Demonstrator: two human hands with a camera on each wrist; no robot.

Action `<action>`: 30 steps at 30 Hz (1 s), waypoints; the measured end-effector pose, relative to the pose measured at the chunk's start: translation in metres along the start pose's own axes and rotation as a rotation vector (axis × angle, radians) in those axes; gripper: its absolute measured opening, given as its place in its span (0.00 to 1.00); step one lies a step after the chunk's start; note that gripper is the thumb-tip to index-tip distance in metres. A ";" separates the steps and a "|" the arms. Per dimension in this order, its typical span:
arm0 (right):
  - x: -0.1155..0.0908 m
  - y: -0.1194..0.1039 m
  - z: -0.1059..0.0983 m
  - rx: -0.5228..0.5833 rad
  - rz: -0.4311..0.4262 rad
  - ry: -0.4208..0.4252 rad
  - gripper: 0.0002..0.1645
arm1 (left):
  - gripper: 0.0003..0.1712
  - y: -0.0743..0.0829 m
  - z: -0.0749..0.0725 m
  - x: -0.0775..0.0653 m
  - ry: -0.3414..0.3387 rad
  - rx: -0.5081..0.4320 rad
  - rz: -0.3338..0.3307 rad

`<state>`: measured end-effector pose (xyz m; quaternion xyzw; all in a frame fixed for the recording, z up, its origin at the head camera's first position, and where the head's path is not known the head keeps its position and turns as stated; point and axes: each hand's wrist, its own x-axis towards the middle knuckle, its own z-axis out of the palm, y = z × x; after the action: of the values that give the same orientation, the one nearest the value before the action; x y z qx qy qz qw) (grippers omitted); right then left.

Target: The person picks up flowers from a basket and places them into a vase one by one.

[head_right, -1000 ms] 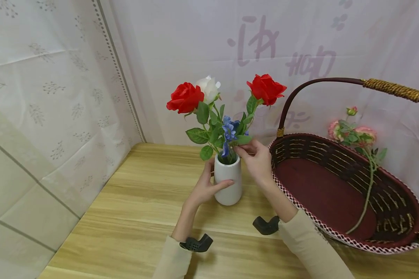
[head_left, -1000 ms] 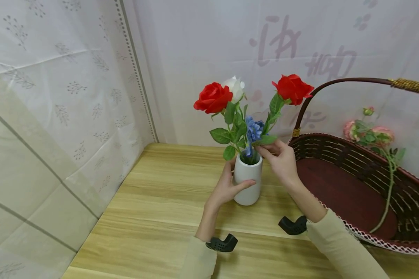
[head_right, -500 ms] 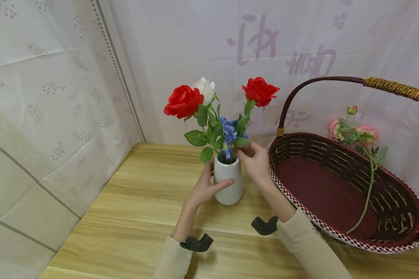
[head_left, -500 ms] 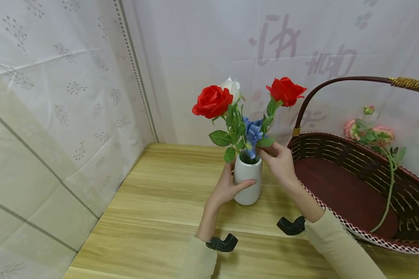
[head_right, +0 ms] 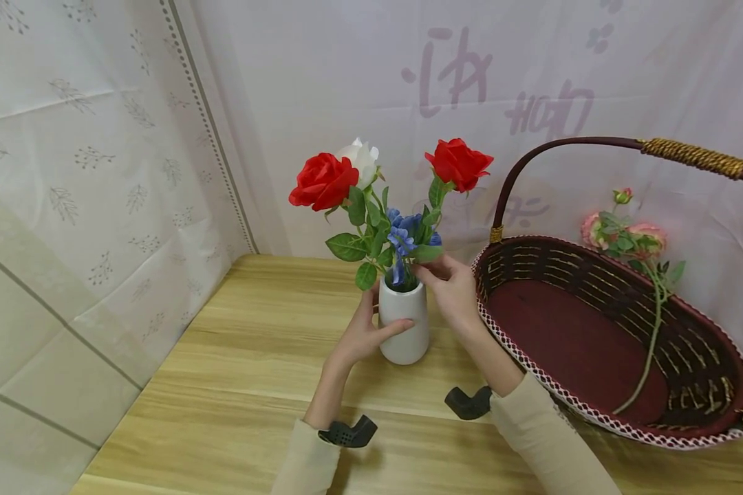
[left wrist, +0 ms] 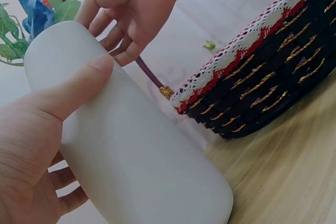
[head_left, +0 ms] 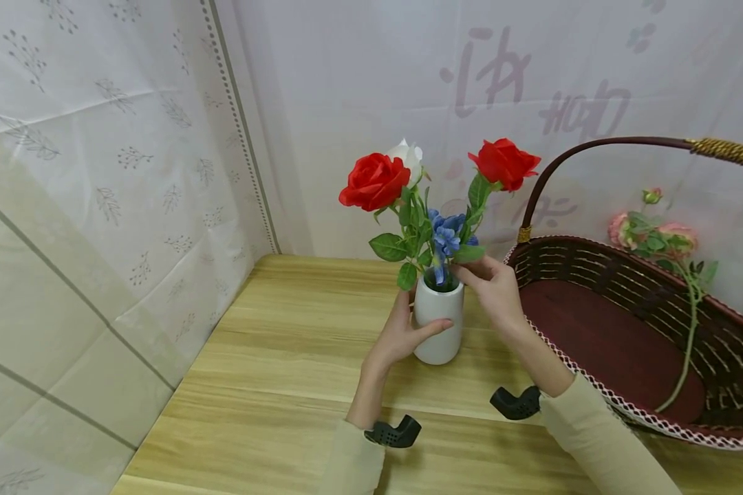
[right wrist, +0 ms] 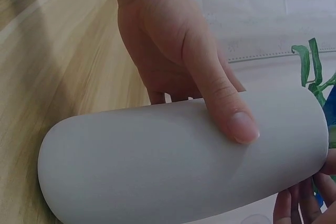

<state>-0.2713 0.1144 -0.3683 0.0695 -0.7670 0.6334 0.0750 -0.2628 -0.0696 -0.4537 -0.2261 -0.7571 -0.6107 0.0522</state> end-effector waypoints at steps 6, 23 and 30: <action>-0.003 -0.001 -0.001 -0.029 -0.002 -0.001 0.24 | 0.56 0.000 0.000 0.000 -0.001 0.001 0.001; -0.013 0.004 -0.002 -0.018 -0.052 0.030 0.20 | 0.60 0.000 0.000 0.002 -0.009 0.002 0.032; -0.020 0.002 -0.006 -0.019 -0.067 0.032 0.19 | 0.57 -0.001 0.001 0.001 0.000 0.002 0.010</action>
<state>-0.2523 0.1204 -0.3726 0.0845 -0.7690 0.6241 0.1091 -0.2633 -0.0686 -0.4542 -0.2301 -0.7566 -0.6095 0.0555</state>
